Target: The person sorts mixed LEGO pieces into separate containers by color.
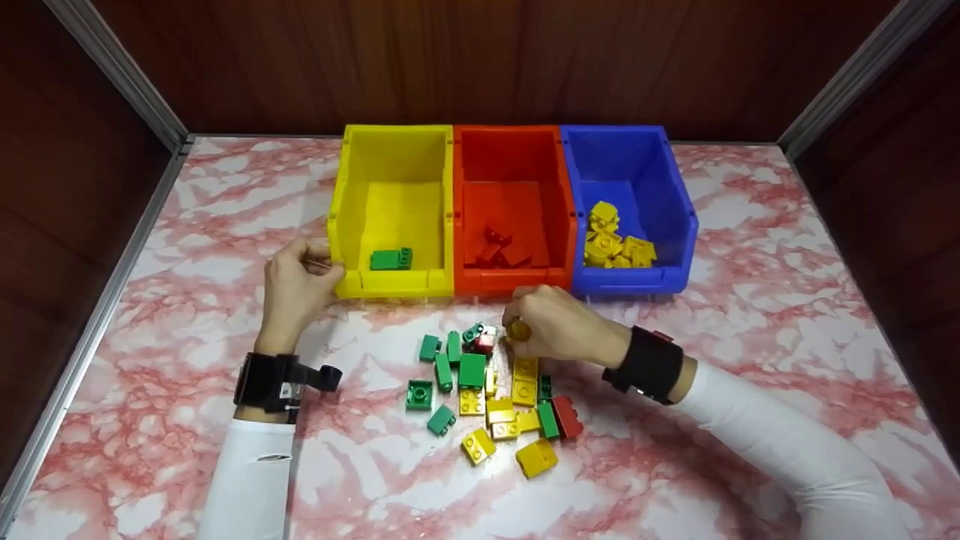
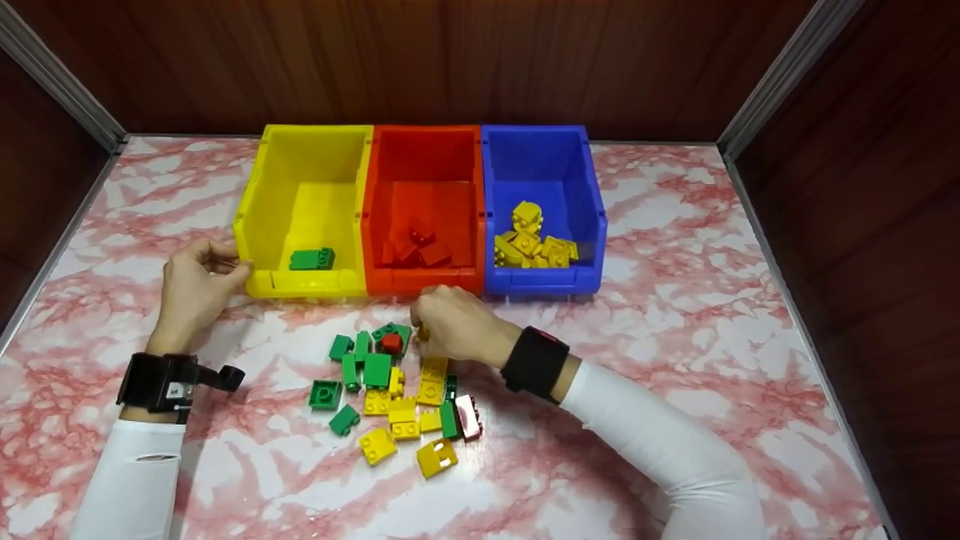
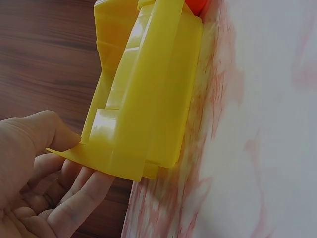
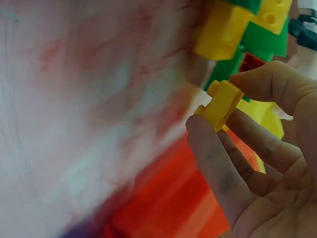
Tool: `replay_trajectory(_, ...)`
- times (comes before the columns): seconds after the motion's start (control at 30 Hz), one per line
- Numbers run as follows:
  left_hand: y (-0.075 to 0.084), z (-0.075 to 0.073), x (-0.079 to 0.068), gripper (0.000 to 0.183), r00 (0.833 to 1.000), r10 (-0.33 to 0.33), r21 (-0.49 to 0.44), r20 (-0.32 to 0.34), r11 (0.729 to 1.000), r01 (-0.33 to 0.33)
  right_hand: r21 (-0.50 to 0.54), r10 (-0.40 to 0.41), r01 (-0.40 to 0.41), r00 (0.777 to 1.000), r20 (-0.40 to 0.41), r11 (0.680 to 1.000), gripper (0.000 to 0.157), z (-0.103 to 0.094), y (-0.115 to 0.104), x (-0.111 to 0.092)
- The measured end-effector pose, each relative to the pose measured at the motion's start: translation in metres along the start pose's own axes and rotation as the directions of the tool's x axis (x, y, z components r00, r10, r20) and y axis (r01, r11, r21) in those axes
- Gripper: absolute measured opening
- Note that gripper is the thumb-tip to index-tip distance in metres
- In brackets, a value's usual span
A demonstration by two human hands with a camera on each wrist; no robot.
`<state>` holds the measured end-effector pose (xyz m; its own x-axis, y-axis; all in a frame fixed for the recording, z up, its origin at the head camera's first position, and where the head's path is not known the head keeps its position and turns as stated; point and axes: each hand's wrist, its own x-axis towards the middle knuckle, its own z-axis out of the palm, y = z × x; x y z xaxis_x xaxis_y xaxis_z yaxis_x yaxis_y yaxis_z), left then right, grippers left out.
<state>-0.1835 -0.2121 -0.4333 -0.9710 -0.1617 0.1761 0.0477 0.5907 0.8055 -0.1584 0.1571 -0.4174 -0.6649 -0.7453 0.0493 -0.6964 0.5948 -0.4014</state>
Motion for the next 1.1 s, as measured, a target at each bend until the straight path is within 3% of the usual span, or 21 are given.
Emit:
replay_trajectory(0.23,0.001,-0.001,-0.001,0.019,1.0,-0.011,-0.009,0.0,1.0,0.011,0.006,0.006,-0.006,0.997,-0.072,1.0,0.024,-0.026,-0.009,-0.019)
replay_trajectory(0.43,0.0,-0.002,-0.002,0.017,1.0,-0.004,-0.006,-0.009,1.0,0.004,0.003,0.033,-0.033,0.987,-0.158,0.999,0.021,-0.054,-0.003,-0.035)
replay_trajectory(0.67,0.001,-0.002,-0.002,0.019,1.0,0.0,-0.006,-0.005,1.0,0.0,-0.068,0.117,-0.14,0.956,-0.268,0.988,0.021,-0.081,0.023,-0.047)
replay_trajectory(0.87,0.0,-0.001,-0.001,0.016,1.0,0.007,0.005,-0.014,1.0,-0.007,-0.059,0.185,-0.218,0.919,-0.348,0.974,0.021,-0.099,0.051,-0.053)
replay_trajectory(1.1,0.002,-0.001,-0.001,0.017,1.0,-0.005,-0.005,-0.003,1.0,0.005,-0.047,0.321,-0.356,0.885,-0.339,0.933,0.022,-0.102,0.084,-0.056)
